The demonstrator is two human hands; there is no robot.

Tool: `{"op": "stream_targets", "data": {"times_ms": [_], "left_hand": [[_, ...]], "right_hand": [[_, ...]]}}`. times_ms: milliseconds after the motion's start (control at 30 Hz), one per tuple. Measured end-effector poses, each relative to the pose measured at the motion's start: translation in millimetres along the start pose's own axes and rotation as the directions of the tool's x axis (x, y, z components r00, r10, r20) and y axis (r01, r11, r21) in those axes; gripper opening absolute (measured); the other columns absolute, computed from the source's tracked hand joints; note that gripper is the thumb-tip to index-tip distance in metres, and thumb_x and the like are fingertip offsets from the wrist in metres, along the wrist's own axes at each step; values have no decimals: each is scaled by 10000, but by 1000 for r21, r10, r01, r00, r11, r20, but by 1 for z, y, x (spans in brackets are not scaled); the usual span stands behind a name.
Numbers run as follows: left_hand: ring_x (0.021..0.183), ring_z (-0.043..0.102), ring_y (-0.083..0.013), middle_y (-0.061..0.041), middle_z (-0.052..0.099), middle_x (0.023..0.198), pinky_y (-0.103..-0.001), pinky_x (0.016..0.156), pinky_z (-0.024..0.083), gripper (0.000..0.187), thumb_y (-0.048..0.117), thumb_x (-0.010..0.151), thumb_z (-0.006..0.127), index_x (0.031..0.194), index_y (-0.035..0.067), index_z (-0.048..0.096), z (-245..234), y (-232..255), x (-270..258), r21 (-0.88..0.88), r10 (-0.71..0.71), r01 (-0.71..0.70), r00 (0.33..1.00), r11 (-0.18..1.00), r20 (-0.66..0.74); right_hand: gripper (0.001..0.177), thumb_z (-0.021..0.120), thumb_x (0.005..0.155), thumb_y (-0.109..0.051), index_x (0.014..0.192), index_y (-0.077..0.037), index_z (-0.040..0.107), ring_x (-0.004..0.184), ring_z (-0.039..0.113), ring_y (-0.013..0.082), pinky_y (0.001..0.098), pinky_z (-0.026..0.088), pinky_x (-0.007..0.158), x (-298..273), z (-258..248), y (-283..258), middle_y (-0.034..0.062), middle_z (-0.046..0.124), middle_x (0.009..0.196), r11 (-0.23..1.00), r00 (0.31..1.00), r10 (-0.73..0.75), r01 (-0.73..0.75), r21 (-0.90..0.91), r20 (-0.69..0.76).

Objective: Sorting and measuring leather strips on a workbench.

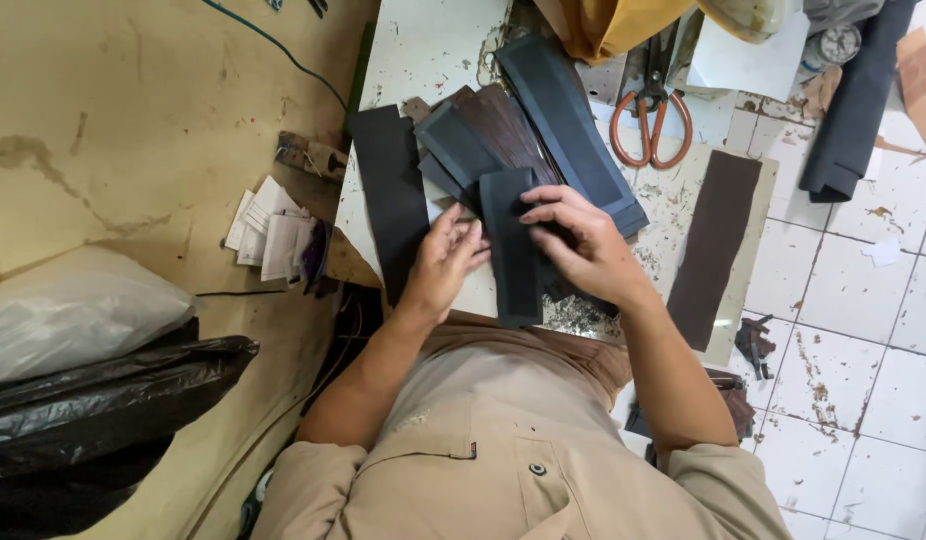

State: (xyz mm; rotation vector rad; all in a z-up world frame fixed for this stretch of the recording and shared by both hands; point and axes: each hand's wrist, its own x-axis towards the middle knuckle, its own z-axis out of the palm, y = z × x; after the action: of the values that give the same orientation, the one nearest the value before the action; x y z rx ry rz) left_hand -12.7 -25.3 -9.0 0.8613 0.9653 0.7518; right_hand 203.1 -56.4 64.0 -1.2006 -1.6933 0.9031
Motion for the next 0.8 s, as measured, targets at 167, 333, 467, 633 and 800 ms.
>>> {"op": "stream_targets", "data": {"times_ms": [167,333,467,633,800], "left_hand": [[1323,489,-337,-254,485,1440,-660,1085,368,669,307,1113,518,1613,0,197,-15,-55,3,80,107,-104,994,991,-34],[1458,282,-504,-355,282,1566,-664,1181,230,735,279,1096,533,1611,-54,128,16,2,-18,-154,64,-75,995,985,-78],[1498,140,-592,-383,135,1612,-716,1182,164,837,239,1047,606,1624,-37,65,17,-4,-7,-275,1,-30,994,961,-106],[1514,103,-556,-344,107,1602,-724,1179,119,819,211,1045,615,1634,-17,94,15,-5,1,-348,-44,4,993,937,-106],[1520,97,-535,-325,98,1583,-717,1181,128,839,214,1021,651,1630,-18,123,7,-15,7,-387,-78,12,985,922,-156]], "right_hand": [[266,626,882,134,1002,-61,762,1000,716,333,414,577,887,15,24,1,111,702,1094,973,967,-220,209,-96,-128],[212,658,910,-58,1113,-92,605,1005,636,445,547,518,826,28,21,30,146,616,1095,958,994,-55,25,-285,-96],[630,748,965,-325,1384,43,456,1059,603,550,635,496,886,39,25,28,309,589,1177,848,980,148,-196,-493,-134],[820,793,903,-330,1506,38,378,1172,565,575,661,464,969,45,25,15,339,582,1269,827,898,416,-439,-352,-144],[934,873,797,-459,1518,-81,417,1251,608,447,579,493,1035,42,26,32,240,647,1317,753,771,621,-637,-163,-144]]}}
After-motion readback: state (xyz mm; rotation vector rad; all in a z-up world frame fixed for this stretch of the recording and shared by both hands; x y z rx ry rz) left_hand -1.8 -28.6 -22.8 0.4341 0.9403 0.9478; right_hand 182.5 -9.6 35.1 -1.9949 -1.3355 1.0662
